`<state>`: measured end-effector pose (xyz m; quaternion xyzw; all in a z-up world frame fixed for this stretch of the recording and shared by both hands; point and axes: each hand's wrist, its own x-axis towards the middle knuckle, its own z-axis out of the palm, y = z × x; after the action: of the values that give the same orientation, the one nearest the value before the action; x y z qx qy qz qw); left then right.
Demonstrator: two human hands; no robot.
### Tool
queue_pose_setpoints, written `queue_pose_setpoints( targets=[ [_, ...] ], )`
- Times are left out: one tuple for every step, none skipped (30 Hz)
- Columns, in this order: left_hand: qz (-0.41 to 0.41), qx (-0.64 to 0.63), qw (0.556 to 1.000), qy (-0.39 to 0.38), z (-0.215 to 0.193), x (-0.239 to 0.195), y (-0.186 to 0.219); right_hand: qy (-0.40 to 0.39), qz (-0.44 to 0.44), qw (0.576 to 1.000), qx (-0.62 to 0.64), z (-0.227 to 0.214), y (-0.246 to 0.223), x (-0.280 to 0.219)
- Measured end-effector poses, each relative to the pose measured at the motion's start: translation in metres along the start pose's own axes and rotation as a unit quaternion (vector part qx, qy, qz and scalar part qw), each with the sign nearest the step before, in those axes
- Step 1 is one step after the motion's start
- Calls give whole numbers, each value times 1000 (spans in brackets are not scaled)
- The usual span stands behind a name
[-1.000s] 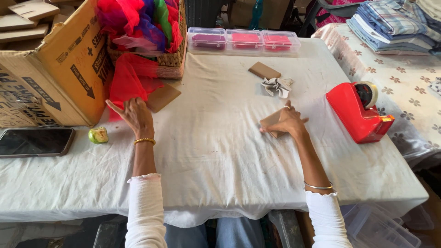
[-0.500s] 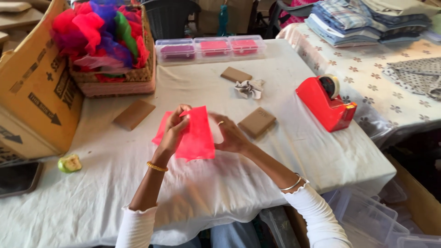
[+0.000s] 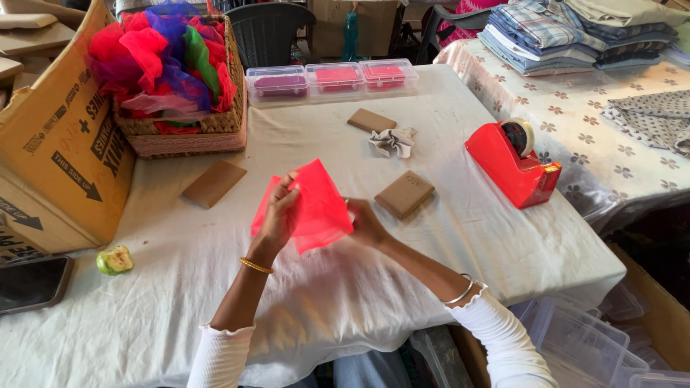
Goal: Cleaning small cardboard pieces with a cloth and wrapping one in pink fabric before placing it in a clear plastic box.
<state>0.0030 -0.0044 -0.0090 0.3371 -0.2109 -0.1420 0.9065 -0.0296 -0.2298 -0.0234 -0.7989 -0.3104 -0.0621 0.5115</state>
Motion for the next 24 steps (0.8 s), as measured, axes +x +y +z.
queue_pose_setpoints(
  targets=[
    [0, -1, 1000, 0, 4, 1, 4, 0, 1, 1000, 0, -9, -4, 4],
    [50, 6, 999, 6, 7, 2, 8, 60, -29, 997, -34, -17, -8, 8],
    [101, 12, 995, 10, 11, 4, 12, 121, -60, 989, -68, -26, -12, 12],
    [99, 12, 995, 10, 16, 3, 19, 122, -59, 988, -68, -34, -21, 15],
    [133, 85, 984, 81, 20, 3, 26, 186, -28, 979, -79, -42, -31, 17],
    [166, 156, 962, 152, 25, 2, 32, 248, 3, 965, -90, -50, -41, 21],
    [166, 156, 962, 151, 34, 0, 39, 248, 3, 964, -91, -58, -43, 20],
    [186, 233, 935, 194, 43, -4, 45, 289, -39, 950, -111, -66, -45, 21],
    [205, 308, 899, 235, 52, -7, 52, 328, -81, 932, -130, -74, -47, 21],
    [206, 307, 899, 236, 50, -8, 54, 327, -81, 932, -131, -78, -47, 21],
    [227, 356, 873, 244, 48, -10, 56, 343, -68, 932, -97, -83, -47, 22],
    [247, 404, 845, 250, 46, -11, 58, 359, -55, 930, -63, -88, -46, 22],
    [247, 404, 845, 250, 40, -10, 59, 359, -55, 930, -63, -94, -45, 22],
    [231, 412, 843, 256, 34, -9, 60, 332, -2, 943, -23, -100, -44, 21],
    [214, 420, 842, 263, 29, -8, 60, 303, 49, 952, 17, -106, -42, 20],
    [214, 420, 842, 262, 14, -6, 60, 304, 50, 951, 17, -111, -34, 19],
    [144, 315, 900, 264, -2, -4, 59, 262, 79, 955, 111, -116, -26, 19],
    [71, 203, 941, 262, -17, -2, 59, 217, 106, 949, 203, -121, -18, 18],
    [71, 203, 941, 262, -20, -4, 59, 217, 107, 949, 203, -124, -14, 17],
    [28, 295, 917, 268, -24, -7, 60, 198, 119, 951, 207, -125, -11, 16],
    [-16, 383, 883, 271, -28, -10, 60, 179, 130, 952, 211, -127, -7, 15],
    [-17, 383, 883, 272, -26, -14, 59, 178, 131, 952, 210, -133, 8, 11],
    [-3, 487, 829, 275, -25, -17, 57, 124, 105, 962, 221, -139, 22, 7],
    [11, 586, 763, 274, -23, -19, 57, 69, 78, 968, 230, -145, 36, 4]
  ],
)
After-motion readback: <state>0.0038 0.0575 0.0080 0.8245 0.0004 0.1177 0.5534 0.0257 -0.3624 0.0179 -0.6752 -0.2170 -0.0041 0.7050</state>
